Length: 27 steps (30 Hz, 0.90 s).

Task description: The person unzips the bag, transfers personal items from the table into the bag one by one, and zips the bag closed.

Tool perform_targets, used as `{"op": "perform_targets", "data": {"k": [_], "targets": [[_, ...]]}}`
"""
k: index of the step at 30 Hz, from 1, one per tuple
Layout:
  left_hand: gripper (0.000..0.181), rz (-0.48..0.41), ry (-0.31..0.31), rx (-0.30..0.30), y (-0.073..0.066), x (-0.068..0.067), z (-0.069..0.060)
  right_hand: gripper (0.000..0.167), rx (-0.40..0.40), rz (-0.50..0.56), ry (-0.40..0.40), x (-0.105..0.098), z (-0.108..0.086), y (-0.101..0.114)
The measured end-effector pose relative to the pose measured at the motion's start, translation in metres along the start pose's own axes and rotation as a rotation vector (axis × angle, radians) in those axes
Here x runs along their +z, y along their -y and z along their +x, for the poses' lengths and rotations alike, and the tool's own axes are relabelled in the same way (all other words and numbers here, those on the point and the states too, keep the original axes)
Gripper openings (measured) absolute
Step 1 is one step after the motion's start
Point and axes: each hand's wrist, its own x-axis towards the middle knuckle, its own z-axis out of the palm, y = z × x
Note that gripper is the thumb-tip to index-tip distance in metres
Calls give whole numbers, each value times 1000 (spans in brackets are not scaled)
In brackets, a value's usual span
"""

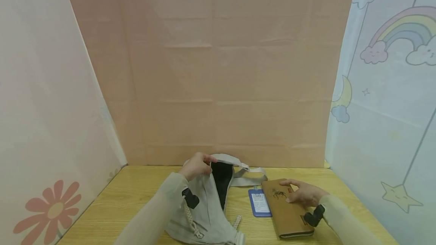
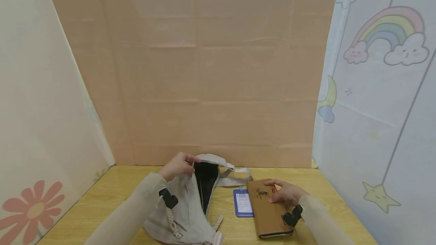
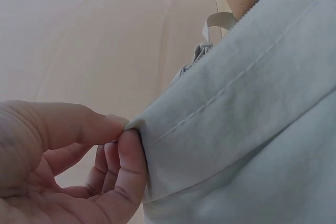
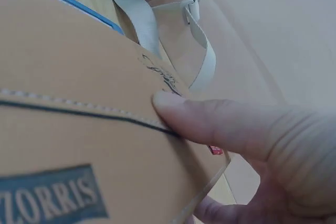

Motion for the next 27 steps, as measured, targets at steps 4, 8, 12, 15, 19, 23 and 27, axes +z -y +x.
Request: {"op": "perform_targets", "data": {"k": [4, 8, 12, 15, 19, 23, 27], "targets": [[44, 4, -5, -12, -2, 1, 0, 79, -7, 9, 9, 1, -3, 2], [45, -2, -4, -7, -4, 1, -1, 78, 11, 8, -14, 4, -6, 4], [46, -2, 0, 0, -5, 0, -3, 77, -30, 66, 20, 4, -6, 6], [46, -4, 2, -3, -4, 0, -2, 76, -76, 116, 69, 1, -5, 7], [46, -9, 6, -6, -4, 0, 0, 74, -110, 98, 87, -3, -4, 13], [45, -15, 8, -8, -1, -1, 2, 74, -126, 55, 73, -3, -4, 23], [45, -21, 9, -9, 3, -3, 5, 74, -135, 78, 62, 2, 0, 34]]}}
